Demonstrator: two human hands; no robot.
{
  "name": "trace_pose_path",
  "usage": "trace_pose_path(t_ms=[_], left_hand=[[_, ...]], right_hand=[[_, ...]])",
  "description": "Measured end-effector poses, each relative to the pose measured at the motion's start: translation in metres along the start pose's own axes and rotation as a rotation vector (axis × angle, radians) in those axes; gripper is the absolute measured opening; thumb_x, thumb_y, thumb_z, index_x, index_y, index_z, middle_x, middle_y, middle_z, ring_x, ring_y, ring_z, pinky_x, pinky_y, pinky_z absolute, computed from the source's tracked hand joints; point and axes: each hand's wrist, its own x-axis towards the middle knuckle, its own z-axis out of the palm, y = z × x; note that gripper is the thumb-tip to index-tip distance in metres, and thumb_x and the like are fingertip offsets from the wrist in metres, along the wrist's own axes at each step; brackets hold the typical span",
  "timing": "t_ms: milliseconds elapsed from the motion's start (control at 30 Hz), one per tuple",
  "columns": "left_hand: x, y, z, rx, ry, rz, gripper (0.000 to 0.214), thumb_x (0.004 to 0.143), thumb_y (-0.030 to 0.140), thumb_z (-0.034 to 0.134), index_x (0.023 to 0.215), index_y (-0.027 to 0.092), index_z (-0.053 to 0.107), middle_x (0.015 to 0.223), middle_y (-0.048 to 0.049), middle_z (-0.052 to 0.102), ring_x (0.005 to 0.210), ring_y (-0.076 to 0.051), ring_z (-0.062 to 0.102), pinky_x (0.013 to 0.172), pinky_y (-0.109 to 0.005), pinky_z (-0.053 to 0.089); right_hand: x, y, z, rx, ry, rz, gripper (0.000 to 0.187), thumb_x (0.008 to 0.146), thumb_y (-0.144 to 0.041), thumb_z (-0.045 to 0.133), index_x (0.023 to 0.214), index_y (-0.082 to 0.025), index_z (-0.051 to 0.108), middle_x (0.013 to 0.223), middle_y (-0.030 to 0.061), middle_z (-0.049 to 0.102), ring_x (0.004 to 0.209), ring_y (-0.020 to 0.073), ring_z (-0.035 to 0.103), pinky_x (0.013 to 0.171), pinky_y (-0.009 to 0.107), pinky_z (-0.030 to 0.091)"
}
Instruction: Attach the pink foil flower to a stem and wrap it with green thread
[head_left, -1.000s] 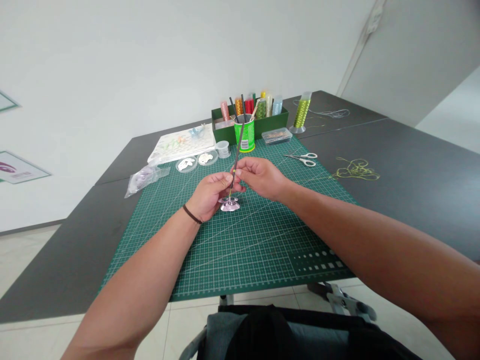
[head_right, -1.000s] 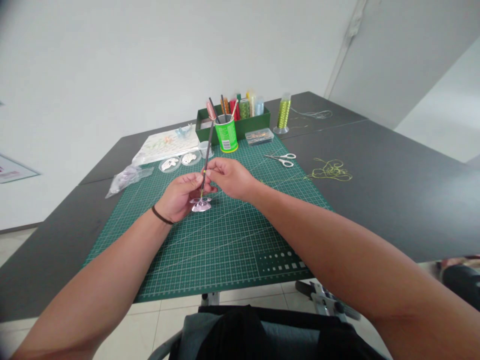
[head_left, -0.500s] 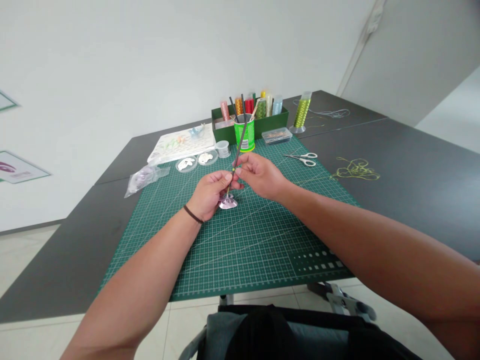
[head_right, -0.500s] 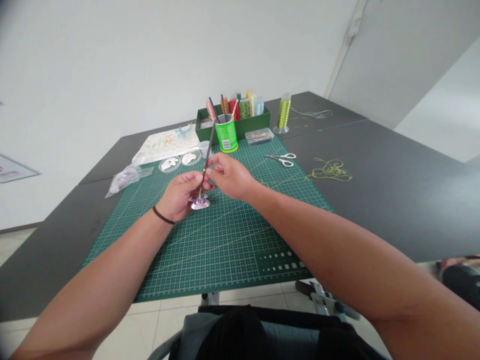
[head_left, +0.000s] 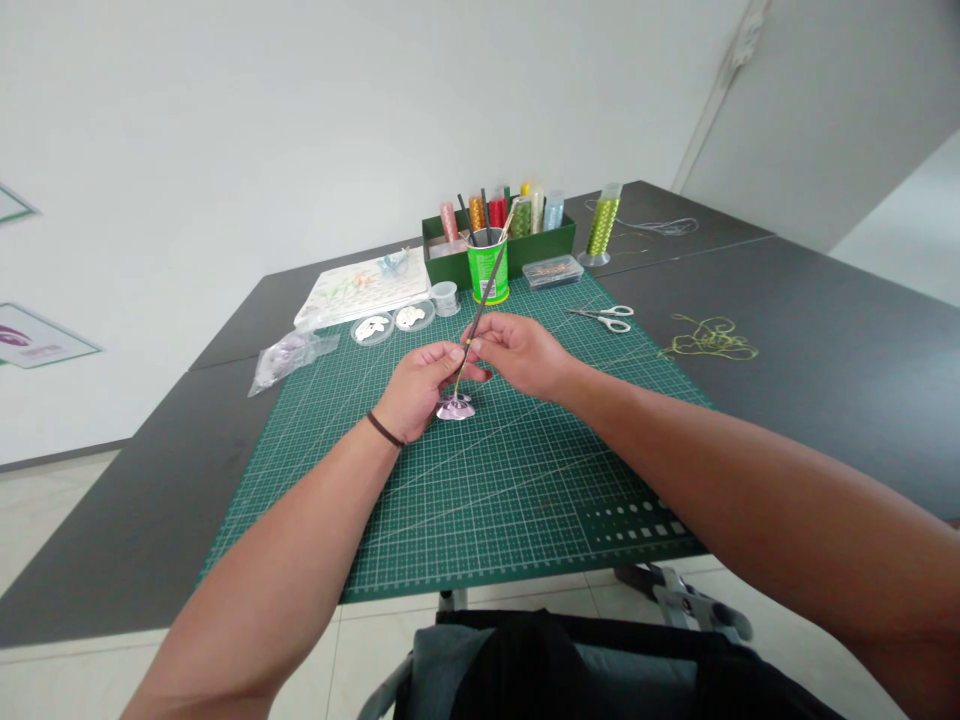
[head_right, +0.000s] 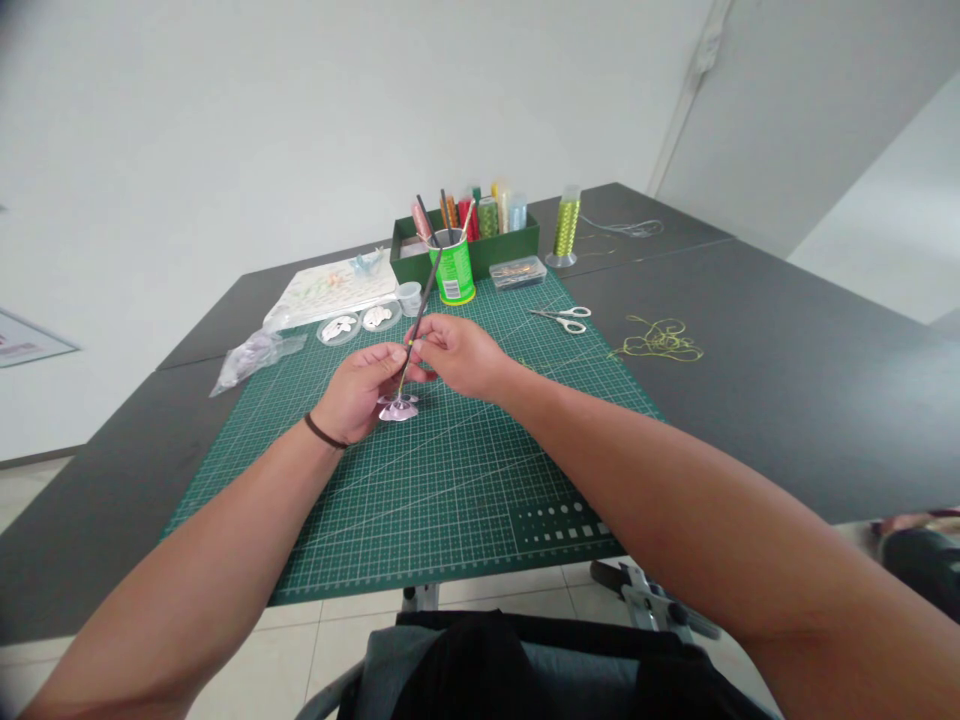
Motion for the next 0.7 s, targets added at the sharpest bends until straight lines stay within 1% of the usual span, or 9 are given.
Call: trace_pose_path(t_ms=[100,200,267,333,433,567,633,700], left_hand=[[0.0001,-0.0021,0.0012,0.13,0.065,0.069,0.023,0.084,0.036,0.074,0.094,0.017,0.065,0.074,-0.0031,0.075,0.066,-0.015,0.068,0.059,-0.024,0.046],[0.0007,-0.0057,0.0016,0.272,0.105,0.078,0.022,0.083,0.034,0.075,0.088,0.018,0.061,0.073,-0.0014,0.074,0.049,-0.01,0.056,0.048,-0.021,0.038],[0.0012,-0.0076,0.0011,0.336,0.131,0.068,0.02,0.084,0.035,0.074,0.085,0.019,0.061,0.069,0.0002,0.072,0.043,-0.008,0.049,0.044,-0.021,0.035],[0.0013,-0.0085,0.0003,0.367,0.152,0.092,0.02,0.084,0.036,0.073,0.084,0.019,0.064,0.067,0.0004,0.07,0.045,-0.008,0.049,0.044,-0.021,0.036],[0.0009,-0.0077,0.0,0.399,0.157,0.135,0.02,0.084,0.037,0.073,0.087,0.018,0.069,0.073,-0.0022,0.073,0.05,-0.009,0.053,0.047,-0.021,0.039],[0.0005,-0.0059,0.0019,0.42,0.169,0.106,0.017,0.086,0.034,0.069,0.09,0.017,0.07,0.084,-0.0057,0.078,0.053,-0.01,0.057,0.048,-0.022,0.041],[0.0008,-0.0058,0.0027,0.419,0.177,0.097,0.015,0.088,0.031,0.067,0.09,0.017,0.07,0.084,-0.0057,0.079,0.051,-0.01,0.055,0.048,-0.022,0.04],[0.001,-0.0061,0.0032,0.407,0.176,0.095,0.014,0.088,0.031,0.065,0.089,0.017,0.07,0.082,-0.0051,0.078,0.049,-0.009,0.052,0.047,-0.022,0.039]], right_hand=[[0.0017,0.0016,-0.0003,-0.049,0.039,0.007,0.007,0.09,-0.013,0.059,0.091,-0.02,0.062,0.07,-0.0018,0.064,0.063,0.0121,0.058,0.058,0.026,0.047],[0.0013,0.0023,0.0002,-0.082,0.04,0.028,0.008,0.091,-0.013,0.057,0.089,-0.02,0.061,0.07,-0.0017,0.062,0.065,0.0132,0.059,0.062,0.028,0.048],[-0.0001,0.0024,0.0001,-0.148,0.054,0.014,0.007,0.091,-0.014,0.058,0.089,-0.02,0.061,0.073,-0.0008,0.064,0.068,0.014,0.06,0.064,0.028,0.048],[-0.0016,0.0025,-0.0004,-0.237,0.074,-0.013,0.005,0.091,-0.018,0.058,0.09,-0.02,0.062,0.074,-0.0006,0.064,0.069,0.0147,0.059,0.064,0.028,0.046],[-0.0027,0.0024,-0.0013,-0.318,0.086,-0.034,0.006,0.092,-0.021,0.057,0.094,-0.02,0.063,0.07,-0.0016,0.064,0.065,0.0147,0.057,0.061,0.029,0.044],[-0.0029,0.0008,-0.0005,-0.272,0.064,-0.021,0.007,0.093,-0.019,0.055,0.096,-0.02,0.061,0.071,-0.0011,0.065,0.066,0.0147,0.062,0.063,0.028,0.047],[-0.0033,-0.0007,0.0004,-0.256,0.052,-0.024,0.007,0.093,-0.018,0.054,0.097,-0.019,0.061,0.071,-0.0011,0.066,0.067,0.0144,0.063,0.063,0.027,0.047],[-0.0039,-0.0023,0.0011,-0.259,0.052,-0.032,0.008,0.093,-0.018,0.055,0.097,-0.019,0.061,0.069,-0.0021,0.065,0.064,0.0132,0.061,0.06,0.026,0.044]])
